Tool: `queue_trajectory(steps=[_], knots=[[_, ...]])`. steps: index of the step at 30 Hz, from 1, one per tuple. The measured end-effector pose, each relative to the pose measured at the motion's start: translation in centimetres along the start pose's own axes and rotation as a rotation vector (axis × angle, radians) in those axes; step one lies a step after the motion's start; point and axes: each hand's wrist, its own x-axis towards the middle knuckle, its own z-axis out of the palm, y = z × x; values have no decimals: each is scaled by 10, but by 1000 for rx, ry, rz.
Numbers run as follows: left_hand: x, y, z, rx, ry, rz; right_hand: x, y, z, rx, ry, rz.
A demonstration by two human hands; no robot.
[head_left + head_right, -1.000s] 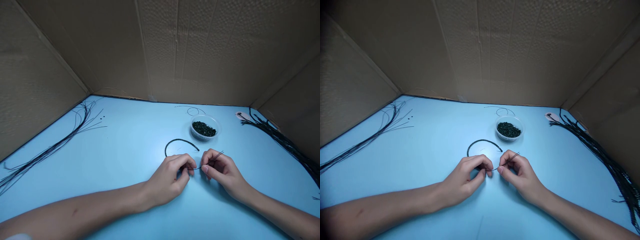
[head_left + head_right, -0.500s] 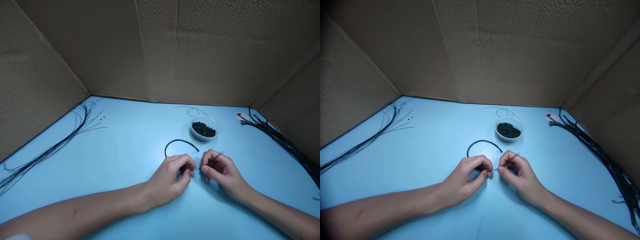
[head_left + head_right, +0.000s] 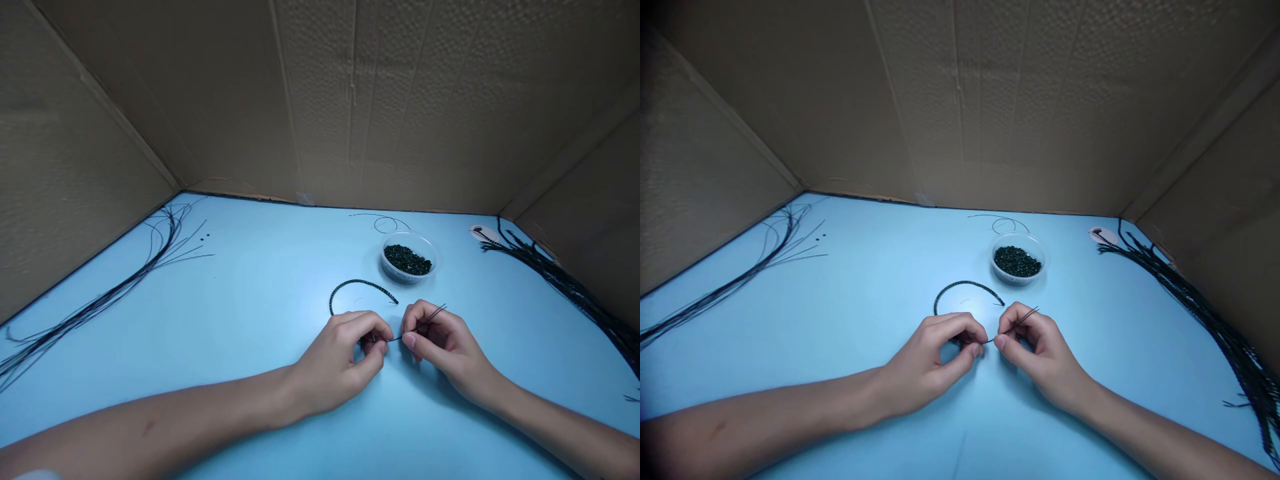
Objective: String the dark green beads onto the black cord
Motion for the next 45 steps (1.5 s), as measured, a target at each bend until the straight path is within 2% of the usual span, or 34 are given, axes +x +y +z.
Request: queue_trajectory(steps=[45], knots=[[0, -2, 1, 27, 3, 28, 0, 2, -1, -10, -14, -6]])
